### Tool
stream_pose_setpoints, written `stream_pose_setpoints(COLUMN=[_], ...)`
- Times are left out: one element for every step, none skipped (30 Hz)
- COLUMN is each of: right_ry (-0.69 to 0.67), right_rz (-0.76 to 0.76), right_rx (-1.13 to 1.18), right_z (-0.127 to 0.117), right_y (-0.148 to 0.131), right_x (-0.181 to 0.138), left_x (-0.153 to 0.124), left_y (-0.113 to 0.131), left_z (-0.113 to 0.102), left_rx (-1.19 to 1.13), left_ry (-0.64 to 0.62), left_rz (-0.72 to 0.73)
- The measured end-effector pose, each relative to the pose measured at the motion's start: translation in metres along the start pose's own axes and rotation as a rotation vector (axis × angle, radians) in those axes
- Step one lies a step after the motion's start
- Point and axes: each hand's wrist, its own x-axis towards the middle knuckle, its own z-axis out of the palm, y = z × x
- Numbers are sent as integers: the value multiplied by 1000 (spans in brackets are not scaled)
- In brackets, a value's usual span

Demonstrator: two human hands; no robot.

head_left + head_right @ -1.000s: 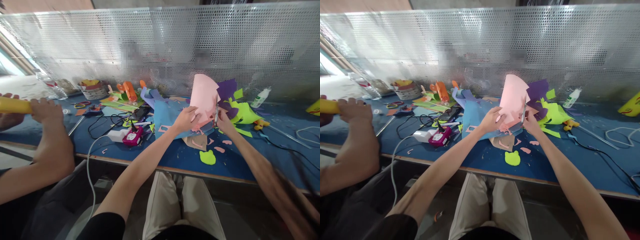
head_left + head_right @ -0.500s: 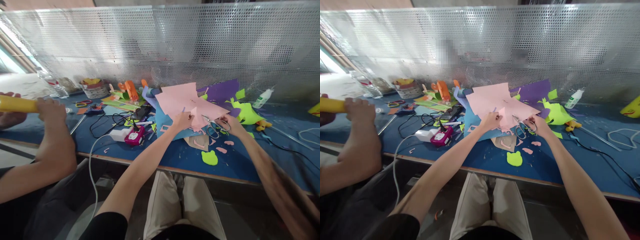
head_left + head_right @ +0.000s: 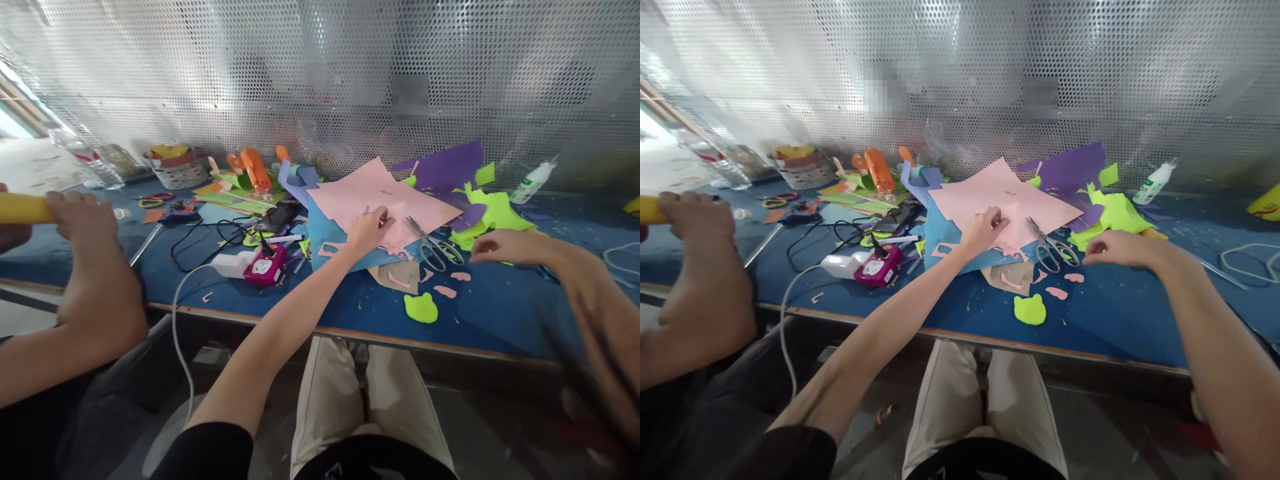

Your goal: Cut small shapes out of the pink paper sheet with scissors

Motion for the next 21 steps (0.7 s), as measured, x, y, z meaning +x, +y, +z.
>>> stream_pose_setpoints(right_ry=[-23,-18,-35,-54,-40,-15,15,43,55,48,22,-17,-37,-39,-35,-33,-39,-57,-81,-105,-122], right_rz=[-19,-34,-53,-84,-94,-102,-109,-117,-131,-151,-175,-194,-207,-216,-217,-214,-209,-202,-196,-191,-187], right_rx=[29,54,67,74,74,61,47,35,27,29,37,37,36,34,36,45,62,86,115,145,172], right_z=[3,7,11,16,21,25,29,32,35,37,39,40,42,43,43,44,45,45,45,46,46], right_y=[-6,-13,-21,-28,-34,-39,-44,-49,-55,-61,-67,-74,-81,-87,-93,-96,-99,-99,-99,-98,-97], right_x=[-5,-10,-15,-19,-22,-24,-27,-29,-32,-34,-37,-39,-41,-43,-44,-44,-44,-43,-43,-42,-41], left_x=[0,0,0,0,0,0,-1,-1,-1,-1,-1,-2,-2,-2,-2,-2,-2,-2,-2,-3,-3], left_y=[0,0,0,0,0,0,1,1,1,1,1,2,2,2,3,4,5,5,6,7,8], left_z=[0,0,0,-1,-1,-2,-3,-4,-5,-6,-6,-5,-5,-3,-2,0,2,3,3,3,3], left_rx=[-12,-23,-31,-38,-43,-46,-48,-50,-51,-53,-56,-60,-63,-63,-59,-50,-39,-28,-18,-13,-13], left_ry=[5,8,11,14,16,19,23,28,34,41,47,51,51,49,45,41,40,40,41,42,43], left_rz=[8,12,14,17,20,23,25,25,24,24,24,29,35,41,48,55,62,69,74,78,80])
